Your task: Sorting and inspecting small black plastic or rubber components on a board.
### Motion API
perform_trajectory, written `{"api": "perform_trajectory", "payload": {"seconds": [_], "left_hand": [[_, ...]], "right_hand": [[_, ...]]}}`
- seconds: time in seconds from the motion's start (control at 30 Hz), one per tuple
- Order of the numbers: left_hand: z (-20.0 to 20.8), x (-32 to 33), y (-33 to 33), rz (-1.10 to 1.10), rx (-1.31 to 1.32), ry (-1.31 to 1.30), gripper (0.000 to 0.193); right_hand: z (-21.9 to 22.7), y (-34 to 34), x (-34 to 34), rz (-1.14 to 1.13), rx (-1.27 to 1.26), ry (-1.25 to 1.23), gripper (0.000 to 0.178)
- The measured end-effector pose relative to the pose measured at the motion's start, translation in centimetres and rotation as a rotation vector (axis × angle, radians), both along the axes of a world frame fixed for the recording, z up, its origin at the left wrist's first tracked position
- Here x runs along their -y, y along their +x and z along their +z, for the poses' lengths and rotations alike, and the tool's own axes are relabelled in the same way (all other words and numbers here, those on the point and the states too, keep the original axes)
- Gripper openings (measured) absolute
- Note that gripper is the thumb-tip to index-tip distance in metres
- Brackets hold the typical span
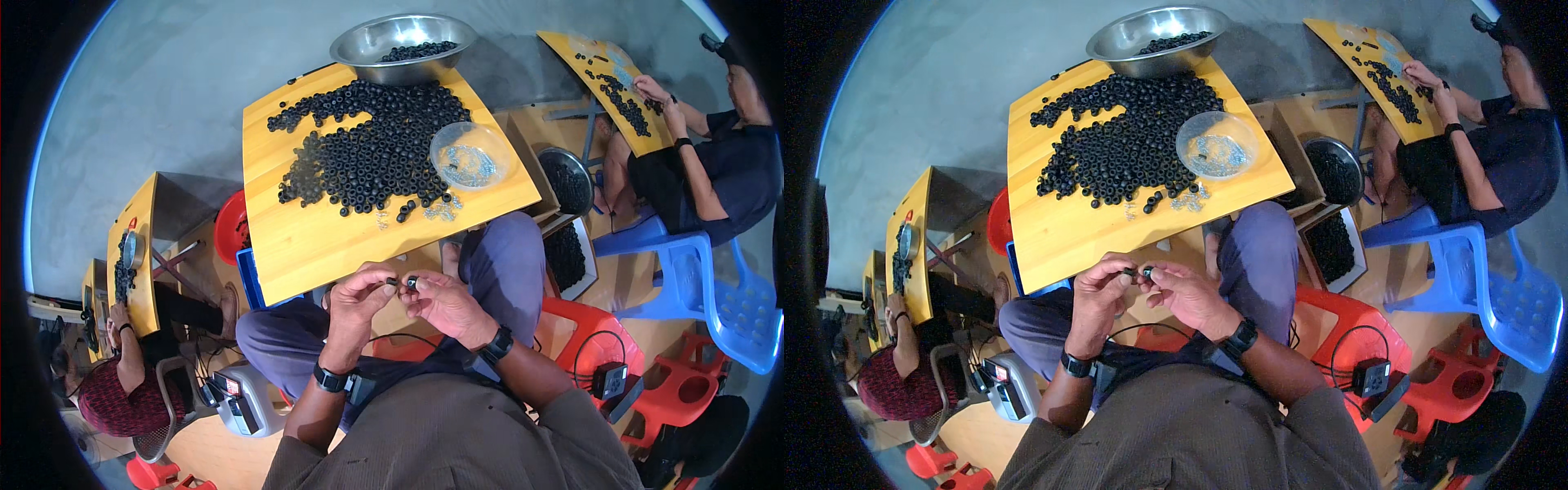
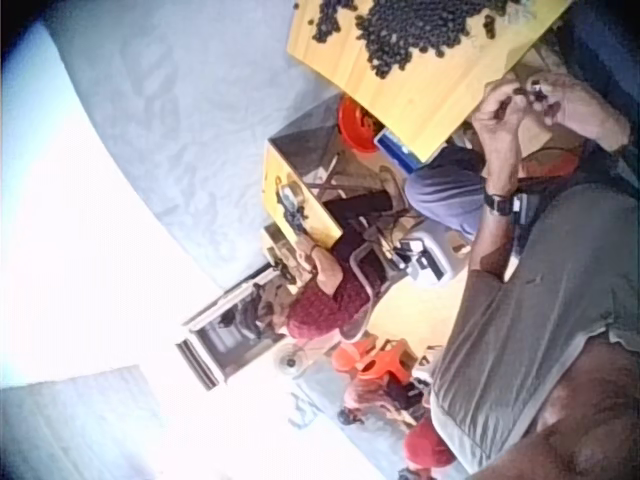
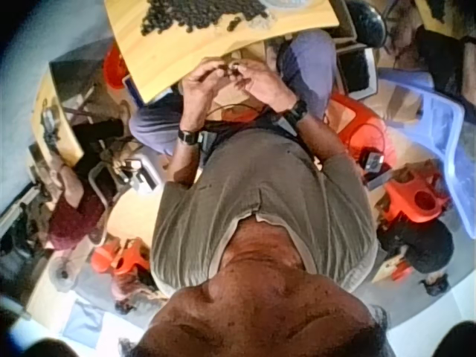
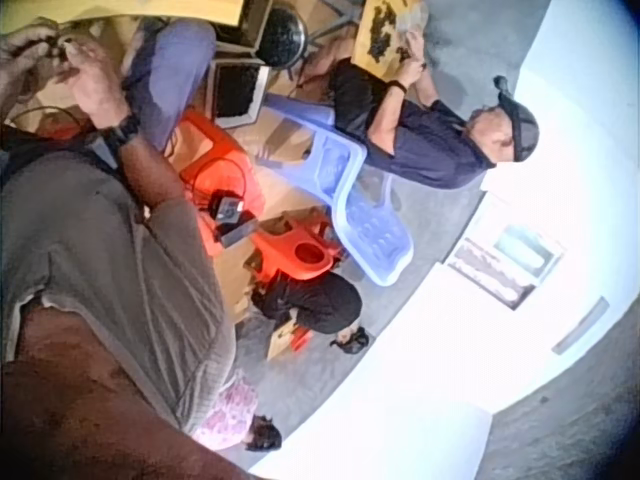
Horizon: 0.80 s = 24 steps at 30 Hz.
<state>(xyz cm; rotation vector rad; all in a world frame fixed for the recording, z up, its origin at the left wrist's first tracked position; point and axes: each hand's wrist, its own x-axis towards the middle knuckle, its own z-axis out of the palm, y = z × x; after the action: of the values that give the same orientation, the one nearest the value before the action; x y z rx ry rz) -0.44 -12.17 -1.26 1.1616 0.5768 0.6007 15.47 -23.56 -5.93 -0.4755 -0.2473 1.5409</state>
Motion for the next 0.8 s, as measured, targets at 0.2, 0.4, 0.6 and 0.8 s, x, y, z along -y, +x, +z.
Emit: {"api": "perform_trajectory", "payload": {"seconds": [0.2, 0.4, 0.6, 0.8], "left_hand": [[-0.5, 0.3, -0.7, -0.035, 0.139, -0.232, 0.023], [-0.2, 0.8, -0.3, -0.003, 0.215, -0.221, 0.022], [-0.1, 0.7, -0.5, -0.023, 0.282, -0.199, 0.021], [0.1, 0.6, -0.8, -0.041, 0.297, -0.229, 0.020]], "right_hand": [[0.9, -0.4, 0.1, -0.006, 0.012, -0.031, 0.029], [1.3, -0.5, 0.1, -0.014, 0.037, -0.029, 0.029], [1.8, -1.2, -0.1, -0.036, 0.050, -0.015, 0.027], [2.0, -1.3, 0.0, -0.043, 0.091, -0.026, 0.028]]}}
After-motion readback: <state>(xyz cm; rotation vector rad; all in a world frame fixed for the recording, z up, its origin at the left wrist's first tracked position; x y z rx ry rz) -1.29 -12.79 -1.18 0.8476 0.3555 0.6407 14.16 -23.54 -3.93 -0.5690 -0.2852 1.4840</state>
